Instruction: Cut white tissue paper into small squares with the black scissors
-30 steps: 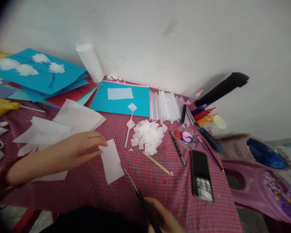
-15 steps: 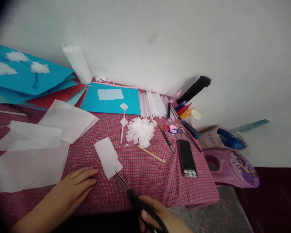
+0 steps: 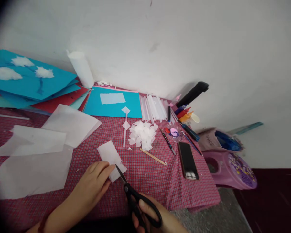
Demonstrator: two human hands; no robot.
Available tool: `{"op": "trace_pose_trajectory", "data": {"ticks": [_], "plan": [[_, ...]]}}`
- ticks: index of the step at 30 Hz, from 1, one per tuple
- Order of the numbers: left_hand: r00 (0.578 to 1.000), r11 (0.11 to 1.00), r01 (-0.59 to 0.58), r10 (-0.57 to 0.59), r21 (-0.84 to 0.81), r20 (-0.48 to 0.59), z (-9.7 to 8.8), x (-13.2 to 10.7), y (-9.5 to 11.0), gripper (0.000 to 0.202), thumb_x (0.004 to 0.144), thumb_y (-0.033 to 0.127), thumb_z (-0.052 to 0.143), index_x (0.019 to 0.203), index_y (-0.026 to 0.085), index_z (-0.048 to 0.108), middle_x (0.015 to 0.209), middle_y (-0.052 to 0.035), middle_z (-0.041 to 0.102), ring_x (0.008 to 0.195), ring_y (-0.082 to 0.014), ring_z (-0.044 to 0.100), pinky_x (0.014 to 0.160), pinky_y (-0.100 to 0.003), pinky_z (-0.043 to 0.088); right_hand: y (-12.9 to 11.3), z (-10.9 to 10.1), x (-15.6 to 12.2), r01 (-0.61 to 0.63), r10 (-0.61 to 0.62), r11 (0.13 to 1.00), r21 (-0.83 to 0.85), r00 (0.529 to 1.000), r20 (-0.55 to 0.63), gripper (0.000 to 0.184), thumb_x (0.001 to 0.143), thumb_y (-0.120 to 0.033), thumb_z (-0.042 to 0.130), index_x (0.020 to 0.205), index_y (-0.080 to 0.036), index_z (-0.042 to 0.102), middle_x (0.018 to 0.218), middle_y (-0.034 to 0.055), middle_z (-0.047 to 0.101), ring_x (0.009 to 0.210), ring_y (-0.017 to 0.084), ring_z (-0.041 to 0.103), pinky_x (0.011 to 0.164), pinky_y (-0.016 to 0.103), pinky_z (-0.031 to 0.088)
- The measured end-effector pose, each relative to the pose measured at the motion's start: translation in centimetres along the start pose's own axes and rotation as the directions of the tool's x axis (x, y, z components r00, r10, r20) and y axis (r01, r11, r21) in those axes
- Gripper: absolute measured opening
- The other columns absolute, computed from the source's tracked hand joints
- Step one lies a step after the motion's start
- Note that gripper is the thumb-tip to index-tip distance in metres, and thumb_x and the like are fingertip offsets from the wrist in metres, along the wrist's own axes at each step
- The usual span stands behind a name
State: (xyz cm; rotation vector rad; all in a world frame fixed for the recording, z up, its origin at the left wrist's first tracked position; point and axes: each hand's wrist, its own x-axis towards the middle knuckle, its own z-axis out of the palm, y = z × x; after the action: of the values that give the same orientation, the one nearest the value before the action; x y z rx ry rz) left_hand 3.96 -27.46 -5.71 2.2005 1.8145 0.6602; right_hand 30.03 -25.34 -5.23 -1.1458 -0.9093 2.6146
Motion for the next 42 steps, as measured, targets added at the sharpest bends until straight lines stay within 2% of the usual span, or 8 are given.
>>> {"op": "trace_pose_trajectory", "data": {"ticks": [5,8,13,18,23,30,36,42], "plan": [[0.994,0.996,0.088,-0.088,0.011,0.061,0.7,0.3,0.7,0.022,0.080,0.001,0.048,0.086,0.019,0.061,0.089,-0.0054,0.058,0.085,-0.0236,0.052,0.077,-0.040,0.046,-0.7,0.5,0.0,0.037,-0.040,0.984,-0.175,0.999,-0.018,0.051,0.085,-0.059,0.056,0.110,-0.014,0.054,0.074,0.0011,0.059,0.047,0.005,0.047,0.042,0.015,0.030],[0.992,0.995,0.098,-0.097,-0.011,0.082,0.6,0.3,0.6,0.021,0.083,0.003,0.047,0.078,0.018,0.060,0.086,-0.0055,0.057,0.083,-0.0229,0.050,0.075,-0.039,0.045,-1.4,1.1,0.1,0.062,-0.070,0.957,-0.284,0.997,-0.018,0.048,0.086,-0.061,0.053,0.099,-0.014,0.056,0.074,0.0002,0.056,0.049,0.005,0.047,0.043,0.015,0.030],[0.993,0.995,0.090,-0.087,-0.046,0.074,0.8,0.1,0.2,0.022,0.084,0.002,0.048,0.079,0.018,0.061,0.086,-0.0048,0.057,0.083,-0.0217,0.051,0.076,-0.038,0.045,-2.0,1.9,0.6,0.058,-0.076,0.937,-0.345,0.996,-0.039,0.057,0.080,-0.067,0.055,0.103,-0.015,0.054,0.069,-0.0026,0.053,0.045,0.005,0.044,0.040,0.015,0.029],[0.995,0.996,0.075,-0.072,-0.057,0.062,0.9,0.1,0.0,0.021,0.086,0.005,0.048,0.081,0.019,0.063,0.086,-0.0044,0.058,0.082,-0.0213,0.051,0.075,-0.038,0.045,-1.9,2.3,0.4,0.005,-0.043,0.933,-0.360,0.994,-0.099,0.057,0.081,-0.067,0.054,0.106,-0.016,0.054,0.067,-0.0037,0.052,0.041,0.004,0.040,0.037,0.015,0.025],[0.995,0.992,0.068,-0.060,-0.109,0.076,0.7,0.1,0.0,0.021,0.088,0.006,0.047,0.083,0.018,0.064,0.086,-0.0057,0.059,0.083,-0.0219,0.051,0.074,-0.039,0.045,-2.3,2.3,0.2,0.034,-0.053,0.951,-0.306,0.997,-0.054,0.051,0.083,-0.063,0.055,0.103,-0.016,0.054,0.075,-0.0008,0.054,0.053,0.006,0.046,0.046,0.017,0.028],[0.998,0.975,0.047,-0.035,-0.216,0.058,0.4,-0.2,0.1,0.020,0.089,0.008,0.048,0.083,0.019,0.063,0.085,-0.0046,0.058,0.081,-0.0203,0.051,0.073,-0.036,0.044,-2.4,2.2,1.1,0.030,-0.041,0.963,-0.269,0.998,-0.036,0.046,0.086,-0.059,0.054,0.099,-0.015,0.054,0.074,-0.0007,0.055,0.052,0.006,0.045,0.047,0.018,0.027],[0.998,0.968,-0.004,0.020,-0.251,0.063,0.4,-0.4,0.1,0.021,0.087,0.006,0.047,0.080,0.019,0.062,0.083,-0.0038,0.059,0.080,-0.0199,0.052,0.074,-0.035,0.045,-3.3,2.7,2.0,0.041,-0.059,0.944,-0.328,0.997,-0.046,0.051,0.082,-0.065,0.055,0.092,-0.015,0.054,0.071,-0.0016,0.053,0.049,0.005,0.043,0.044,0.017,0.026],[0.997,0.970,-0.006,0.024,-0.241,0.072,0.5,-0.6,0.3,0.019,0.087,0.007,0.048,0.078,0.018,0.061,0.082,-0.0044,0.059,0.078,-0.0200,0.051,0.071,-0.034,0.045,-4.0,3.6,2.2,0.024,-0.072,0.915,-0.402,0.992,-0.103,0.057,0.078,-0.069,0.056,0.098,-0.016,0.053,0.069,-0.0034,0.051,0.045,0.005,0.040,0.040,0.017,0.027]]}}
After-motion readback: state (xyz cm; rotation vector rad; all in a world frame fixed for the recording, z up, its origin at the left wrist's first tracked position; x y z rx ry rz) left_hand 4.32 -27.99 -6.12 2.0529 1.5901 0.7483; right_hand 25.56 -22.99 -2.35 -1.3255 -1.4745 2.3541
